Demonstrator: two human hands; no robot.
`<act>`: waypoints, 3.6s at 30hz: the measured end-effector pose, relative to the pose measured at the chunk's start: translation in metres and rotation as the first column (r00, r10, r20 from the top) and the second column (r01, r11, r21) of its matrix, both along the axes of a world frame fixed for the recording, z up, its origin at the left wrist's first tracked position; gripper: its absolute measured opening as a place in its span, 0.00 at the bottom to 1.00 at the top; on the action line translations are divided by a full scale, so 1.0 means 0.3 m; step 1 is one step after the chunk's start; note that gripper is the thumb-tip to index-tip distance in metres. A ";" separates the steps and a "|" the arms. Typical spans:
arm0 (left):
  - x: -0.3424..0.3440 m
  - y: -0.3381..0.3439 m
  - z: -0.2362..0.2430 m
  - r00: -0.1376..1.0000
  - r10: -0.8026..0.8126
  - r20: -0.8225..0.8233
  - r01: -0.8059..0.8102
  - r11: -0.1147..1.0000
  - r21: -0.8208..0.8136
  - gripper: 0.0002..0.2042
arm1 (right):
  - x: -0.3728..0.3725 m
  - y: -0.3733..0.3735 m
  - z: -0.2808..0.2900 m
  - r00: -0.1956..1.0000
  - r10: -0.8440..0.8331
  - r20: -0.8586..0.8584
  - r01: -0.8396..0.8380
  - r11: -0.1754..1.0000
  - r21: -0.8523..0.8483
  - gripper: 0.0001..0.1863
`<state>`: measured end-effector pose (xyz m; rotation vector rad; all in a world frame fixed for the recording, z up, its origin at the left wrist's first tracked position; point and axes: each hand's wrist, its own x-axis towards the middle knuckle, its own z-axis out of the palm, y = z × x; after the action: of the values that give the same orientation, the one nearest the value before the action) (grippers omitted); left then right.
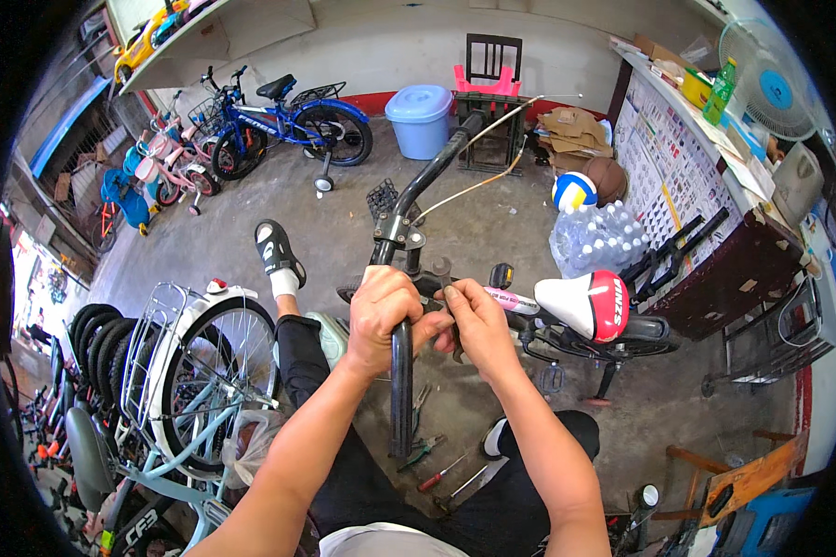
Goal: The person picks up a wrench from a tool tray, then uses their hands to detach and pull out the handlebar and cables from a bicycle frame.
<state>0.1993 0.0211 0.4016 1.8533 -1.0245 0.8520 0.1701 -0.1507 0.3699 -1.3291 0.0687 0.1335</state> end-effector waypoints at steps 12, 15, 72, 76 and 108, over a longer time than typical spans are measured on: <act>-0.119 0.068 -0.027 0.999 -0.013 0.033 0.014 0.999 -0.045 0.21 | 0.027 0.092 0.060 0.998 0.060 -0.016 -0.062 0.964 -0.257 0.16; -0.136 0.076 -0.028 1.000 -0.014 0.015 0.015 0.998 -0.057 0.21 | 0.015 0.111 0.083 0.992 0.074 -0.099 -0.094 0.974 -0.207 0.13; -0.143 0.113 -0.009 0.996 -0.085 -0.025 0.085 0.996 0.004 0.21 | -0.087 0.117 0.023 0.998 -0.035 -0.052 0.028 0.991 -0.134 0.14; -0.147 0.114 -0.008 0.995 -0.088 -0.034 0.088 0.996 -0.004 0.20 | -0.103 0.137 0.080 0.991 -0.034 -0.130 0.029 0.999 -0.045 0.16; -0.184 0.128 -0.016 0.994 -0.105 -0.040 0.106 0.994 0.028 0.20 | 0.137 -0.090 0.042 0.982 0.049 0.183 0.165 0.253 -0.953 0.32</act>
<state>0.1440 0.0594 0.3968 1.8171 -1.1062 0.7393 0.2113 -0.1778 0.3825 -2.6397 0.0452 -0.1465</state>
